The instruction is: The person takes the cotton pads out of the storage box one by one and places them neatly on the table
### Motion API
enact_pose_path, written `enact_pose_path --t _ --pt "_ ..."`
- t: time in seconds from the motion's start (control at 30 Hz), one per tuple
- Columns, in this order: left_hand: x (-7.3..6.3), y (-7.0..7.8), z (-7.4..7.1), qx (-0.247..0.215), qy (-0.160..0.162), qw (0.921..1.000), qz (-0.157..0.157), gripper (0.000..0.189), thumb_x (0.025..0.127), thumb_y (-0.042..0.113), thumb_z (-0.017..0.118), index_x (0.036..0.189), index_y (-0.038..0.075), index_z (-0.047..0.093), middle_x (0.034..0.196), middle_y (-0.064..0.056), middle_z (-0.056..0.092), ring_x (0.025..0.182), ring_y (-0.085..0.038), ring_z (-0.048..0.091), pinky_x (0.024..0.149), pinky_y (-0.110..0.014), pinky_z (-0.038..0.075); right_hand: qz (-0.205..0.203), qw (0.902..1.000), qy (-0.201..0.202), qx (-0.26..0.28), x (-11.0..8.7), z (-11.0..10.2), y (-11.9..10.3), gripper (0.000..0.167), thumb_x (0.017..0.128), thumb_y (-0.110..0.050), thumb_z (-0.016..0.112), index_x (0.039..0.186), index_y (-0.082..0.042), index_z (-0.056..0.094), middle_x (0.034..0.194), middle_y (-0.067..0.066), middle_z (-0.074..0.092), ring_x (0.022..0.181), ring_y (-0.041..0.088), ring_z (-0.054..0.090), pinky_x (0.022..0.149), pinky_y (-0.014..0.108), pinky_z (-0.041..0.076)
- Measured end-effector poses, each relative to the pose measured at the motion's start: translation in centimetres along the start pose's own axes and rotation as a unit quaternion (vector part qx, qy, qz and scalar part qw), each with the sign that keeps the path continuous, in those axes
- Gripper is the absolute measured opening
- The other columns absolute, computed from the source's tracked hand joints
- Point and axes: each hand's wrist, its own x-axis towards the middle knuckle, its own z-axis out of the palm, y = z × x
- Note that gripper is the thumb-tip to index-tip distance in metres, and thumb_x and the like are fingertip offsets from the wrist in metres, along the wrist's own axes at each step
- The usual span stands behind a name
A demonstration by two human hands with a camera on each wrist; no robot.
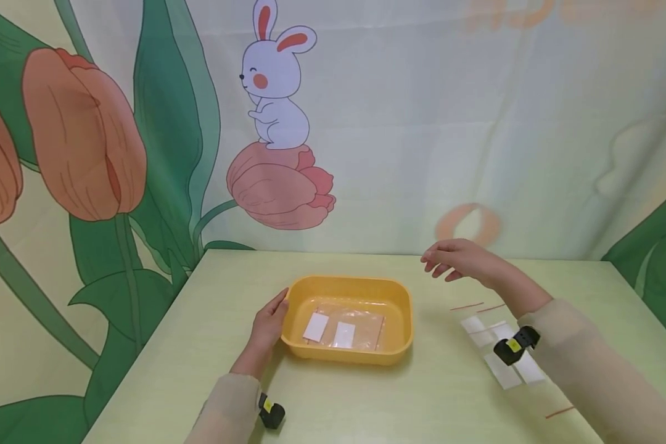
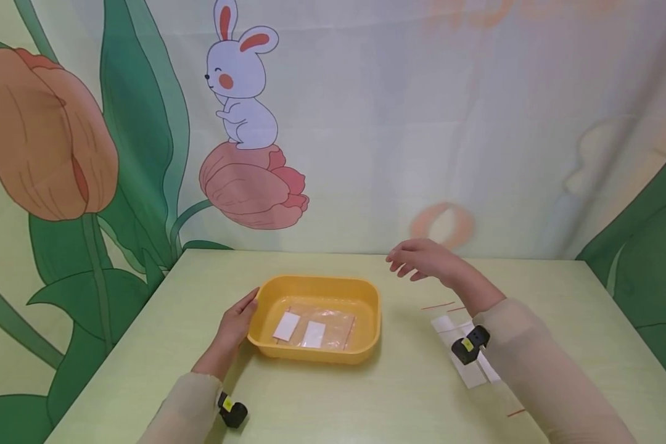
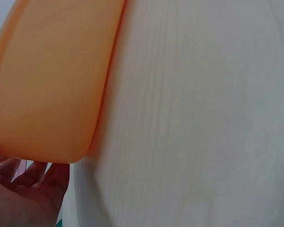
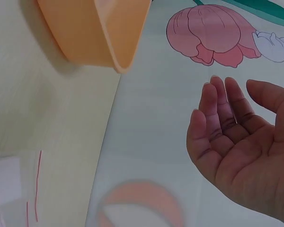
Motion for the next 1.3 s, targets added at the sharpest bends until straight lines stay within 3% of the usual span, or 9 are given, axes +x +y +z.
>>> enact_pose_path --t 0.17,0.8,1.3 --pt "0.2 -0.1 0.0 0.0 0.001 1.0 -0.002 0.047 0.112 0.026 0.041 0.157 0.015 0.041 0.168 -0.014 0.033 0.157 -0.038 0.029 0.129 -0.051 0.03 0.0 0.9999 -0.013 -0.006 1.0 0.5 -0.9 0.037 0.108 -0.026 0.047 0.129 0.002 0.061 0.12 0.017 0.07 0.107 0.021 0.068 0.086 0.026 0.057" --pt "0.2 -0.2 0.0 0.0 0.0 1.0 0.008 0.047 0.112 0.025 0.041 0.157 0.013 0.042 0.167 -0.015 0.033 0.157 -0.039 0.028 0.129 -0.051 0.03 0.008 0.9979 -0.062 -0.018 4.4 2.5 -2.6 0.038 0.107 -0.028 0.048 0.13 -0.001 0.063 0.127 0.018 0.068 0.12 0.035 0.066 0.092 0.032 0.06" --pt "0.3 -0.2 0.1 -0.003 0.001 1.0 0.004 0.046 0.112 0.024 0.041 0.157 0.014 0.042 0.167 -0.014 0.033 0.157 -0.038 0.029 0.128 -0.051 0.031 0.043 0.9912 -0.116 -0.047 6.7 4.5 -4.1 0.041 0.106 -0.03 0.05 0.135 -0.005 0.063 0.135 0.019 0.067 0.124 0.032 0.065 0.102 0.042 0.058"
